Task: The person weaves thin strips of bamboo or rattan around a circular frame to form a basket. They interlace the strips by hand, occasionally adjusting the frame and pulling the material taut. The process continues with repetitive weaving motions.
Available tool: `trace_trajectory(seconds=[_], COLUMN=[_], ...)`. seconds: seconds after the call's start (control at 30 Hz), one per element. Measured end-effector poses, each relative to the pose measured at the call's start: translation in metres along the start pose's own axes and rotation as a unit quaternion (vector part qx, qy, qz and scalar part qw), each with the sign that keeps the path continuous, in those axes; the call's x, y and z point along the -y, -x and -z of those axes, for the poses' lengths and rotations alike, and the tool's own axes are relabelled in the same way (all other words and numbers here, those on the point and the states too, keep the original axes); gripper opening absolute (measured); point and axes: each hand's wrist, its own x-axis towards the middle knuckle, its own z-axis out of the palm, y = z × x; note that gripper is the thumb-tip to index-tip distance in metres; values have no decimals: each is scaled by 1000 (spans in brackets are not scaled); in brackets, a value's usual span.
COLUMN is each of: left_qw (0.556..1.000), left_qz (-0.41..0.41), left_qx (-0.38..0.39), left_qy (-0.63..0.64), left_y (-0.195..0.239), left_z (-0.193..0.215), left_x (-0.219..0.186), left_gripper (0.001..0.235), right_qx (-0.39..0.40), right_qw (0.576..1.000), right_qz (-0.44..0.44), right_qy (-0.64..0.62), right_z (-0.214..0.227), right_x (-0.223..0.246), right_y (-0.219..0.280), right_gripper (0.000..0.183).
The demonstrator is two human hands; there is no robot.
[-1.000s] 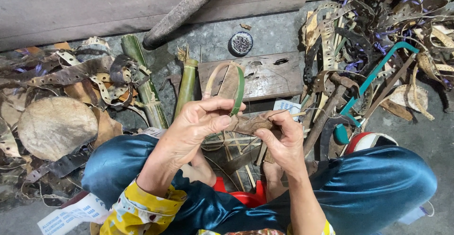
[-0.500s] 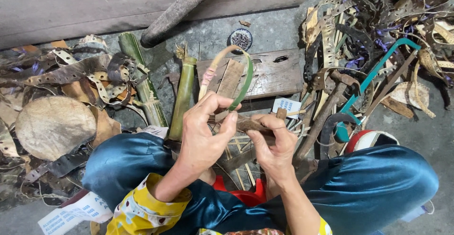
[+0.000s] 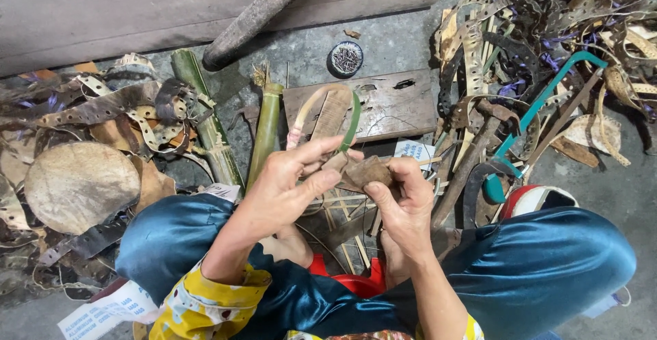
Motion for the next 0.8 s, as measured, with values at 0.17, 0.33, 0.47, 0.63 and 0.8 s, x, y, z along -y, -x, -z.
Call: trace_trajectory(seconds=[0.17, 0.33, 0.47, 0.63, 0.8], left_qw=[999, 996, 996, 995, 993], left_qz=[48, 50, 67, 54, 12], left_qx=[-21, -2, 40, 74, 86], left_qy=[6, -70, -46, -51, -75], left_y=[0, 1, 0, -6, -9], left_z=[10, 27, 19, 13, 8], left_x=[20, 25, 14, 5, 0], left_gripper=[41, 38, 38, 37, 34], right_qx=[14, -34, 18, 32, 23], right_qw=[997, 983, 987, 984, 987], right_qz=[-76, -119, -152, -165, -156], right_qy=[-20, -134, -55, -54, -40], right_z=[0, 12, 31, 16, 9], right_x=[6, 32, 8, 20, 25], right_y=[0, -17, -7, -6, -8], right_gripper=[14, 15, 14, 25, 29])
